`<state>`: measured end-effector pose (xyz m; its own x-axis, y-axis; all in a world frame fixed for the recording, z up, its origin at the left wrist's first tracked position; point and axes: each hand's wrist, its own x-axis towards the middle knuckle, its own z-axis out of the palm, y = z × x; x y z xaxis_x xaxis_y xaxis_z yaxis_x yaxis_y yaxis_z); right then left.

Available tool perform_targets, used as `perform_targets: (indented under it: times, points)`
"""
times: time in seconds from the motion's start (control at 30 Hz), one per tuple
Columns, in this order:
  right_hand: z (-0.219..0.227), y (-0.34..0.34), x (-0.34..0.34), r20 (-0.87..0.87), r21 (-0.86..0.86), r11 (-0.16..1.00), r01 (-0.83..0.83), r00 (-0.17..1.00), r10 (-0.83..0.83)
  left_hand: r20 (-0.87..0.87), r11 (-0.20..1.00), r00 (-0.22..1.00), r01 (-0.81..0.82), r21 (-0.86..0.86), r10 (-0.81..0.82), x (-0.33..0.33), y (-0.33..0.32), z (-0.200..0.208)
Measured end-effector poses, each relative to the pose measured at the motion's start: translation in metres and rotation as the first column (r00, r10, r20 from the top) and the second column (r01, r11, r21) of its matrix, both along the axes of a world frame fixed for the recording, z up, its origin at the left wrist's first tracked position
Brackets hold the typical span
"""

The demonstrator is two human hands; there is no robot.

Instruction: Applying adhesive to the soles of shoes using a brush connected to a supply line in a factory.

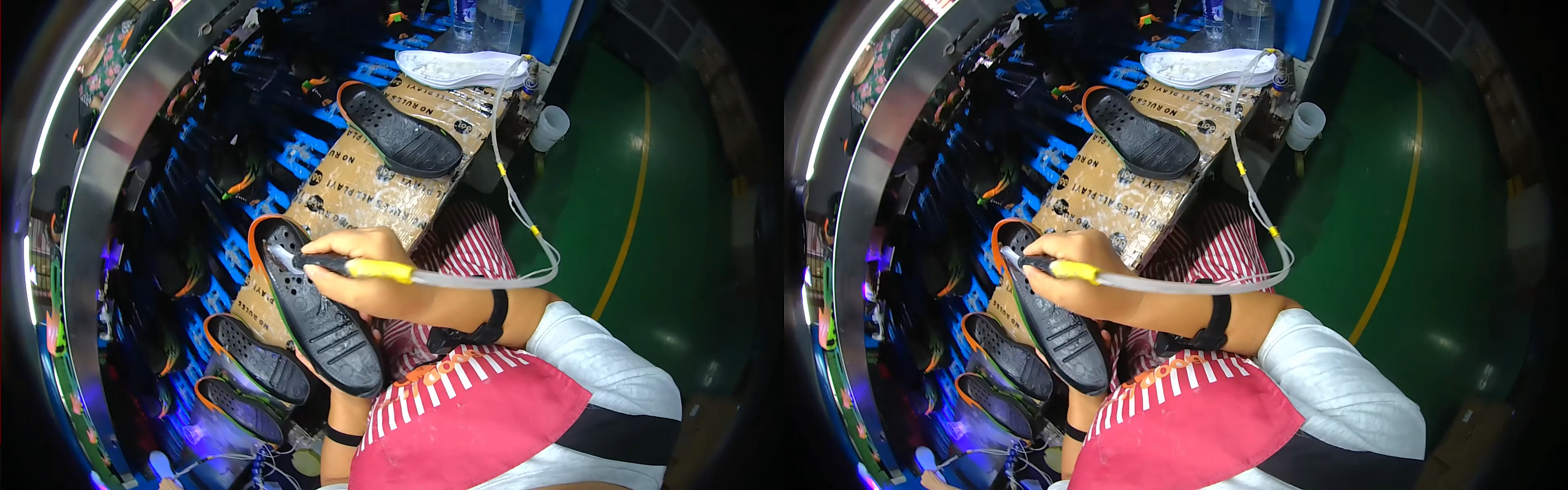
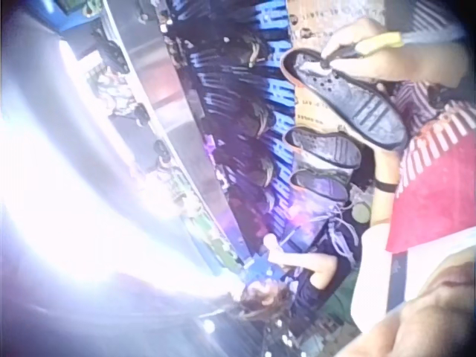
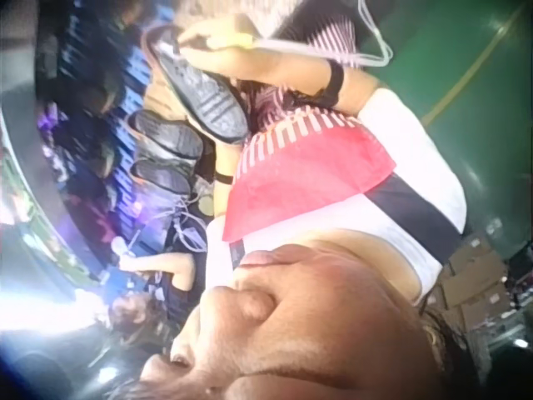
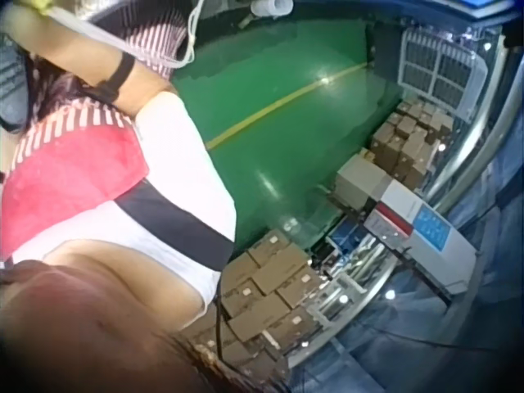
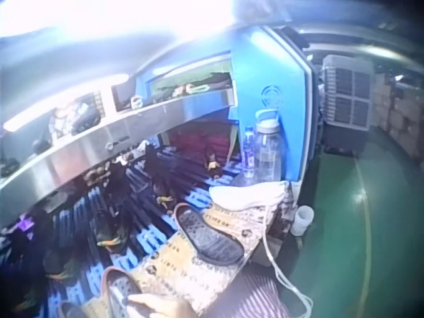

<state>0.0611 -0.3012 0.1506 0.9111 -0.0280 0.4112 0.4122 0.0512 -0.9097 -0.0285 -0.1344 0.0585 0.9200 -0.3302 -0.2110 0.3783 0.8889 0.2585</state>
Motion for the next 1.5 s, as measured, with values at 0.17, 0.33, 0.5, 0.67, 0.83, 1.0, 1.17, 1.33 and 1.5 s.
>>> perform_targets:
  times: [0.17,0.33,0.5,0.67,0.83,1.0,1.17,1.33,1.5]
  points:
    - [-0.009,0.020,0.012,0.230,-0.248,0.945,0.212,0.961,-0.155,0.031,0.987,0.999,-0.026,0.157,0.022,-0.004,0.003,-0.012]
    - [-0.018,0.039,0.011,0.341,-0.290,0.943,0.163,0.938,-0.057,0.039,0.985,0.999,-0.017,0.171,0.011,-0.003,0.005,-0.011]
    - [0.003,0.025,0.002,0.109,0.040,0.997,-0.067,0.992,0.062,0.043,0.984,0.999,-0.016,0.179,0.009,-0.005,0.012,-0.015]
    - [-0.012,0.031,0.012,0.161,-0.049,0.980,0.191,0.970,-0.180,0.048,0.979,0.999,-0.012,0.203,0.003,-0.009,0.011,-0.016]
    - [-0.017,0.034,0.012,0.229,-0.008,0.997,-0.083,0.970,0.082,0.055,0.974,0.998,-0.025,0.223,0.013,-0.005,0.010,-0.017]
    - [-0.006,0.026,0.005,0.183,0.047,0.998,0.048,0.981,-0.056,0.071,0.973,0.997,-0.038,0.226,0.023,0.000,0.009,-0.015]
    - [-0.012,0.029,0.005,0.220,-0.245,0.969,-0.003,0.974,0.058,0.083,0.974,0.996,-0.048,0.221,0.031,0.004,0.008,-0.013]
    - [-0.004,0.024,-0.004,0.194,-0.002,0.967,-0.255,0.948,0.251,0.087,0.973,0.996,-0.054,0.225,0.035,0.009,0.005,-0.013]
    - [-0.006,0.028,-0.006,0.284,-0.275,0.961,0.036,0.958,0.046,0.095,0.971,0.994,-0.078,0.224,0.058,0.017,0.000,-0.011]
